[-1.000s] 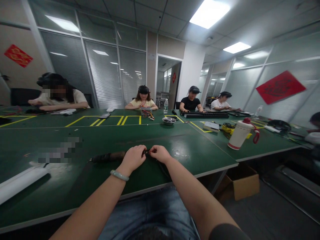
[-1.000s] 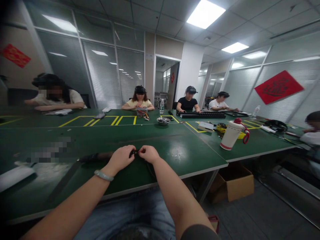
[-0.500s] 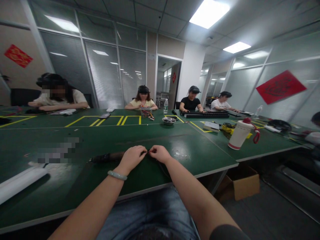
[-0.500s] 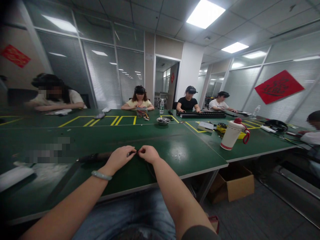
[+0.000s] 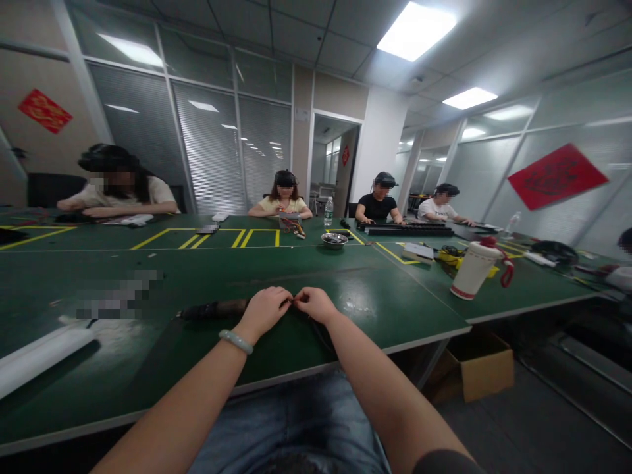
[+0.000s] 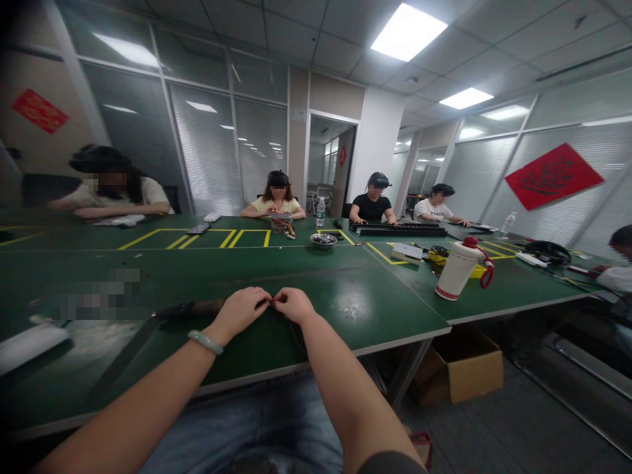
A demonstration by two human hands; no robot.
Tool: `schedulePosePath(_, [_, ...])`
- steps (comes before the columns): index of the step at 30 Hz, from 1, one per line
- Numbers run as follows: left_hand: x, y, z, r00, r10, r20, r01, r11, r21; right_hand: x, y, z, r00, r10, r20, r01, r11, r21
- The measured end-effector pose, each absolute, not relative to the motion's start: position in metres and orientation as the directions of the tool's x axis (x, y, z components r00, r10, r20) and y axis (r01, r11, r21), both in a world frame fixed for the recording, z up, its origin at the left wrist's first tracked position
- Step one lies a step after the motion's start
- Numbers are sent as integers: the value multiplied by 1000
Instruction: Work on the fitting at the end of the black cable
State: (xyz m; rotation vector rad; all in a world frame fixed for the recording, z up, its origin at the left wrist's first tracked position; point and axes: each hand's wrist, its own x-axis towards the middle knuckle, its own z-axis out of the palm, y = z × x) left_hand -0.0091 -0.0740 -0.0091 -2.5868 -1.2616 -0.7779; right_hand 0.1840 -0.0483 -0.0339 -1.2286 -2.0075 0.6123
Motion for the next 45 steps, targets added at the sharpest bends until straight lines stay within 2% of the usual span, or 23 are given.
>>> schedulePosePath(28, [-10,-78,-7,466,702,538,778,-615,130,184,-45,-35,-313,907,280,557,414,-719])
schedulePosePath(36, [-11,-79,-6,474,694,542,790,-607,86,183,-45,-36,-312,901,302,568,431,-701])
schedulePosePath(45, [-10,-80,-5,498,676,543,764,-639,94,183,-46,-35,-299,907,298,581,421,-696])
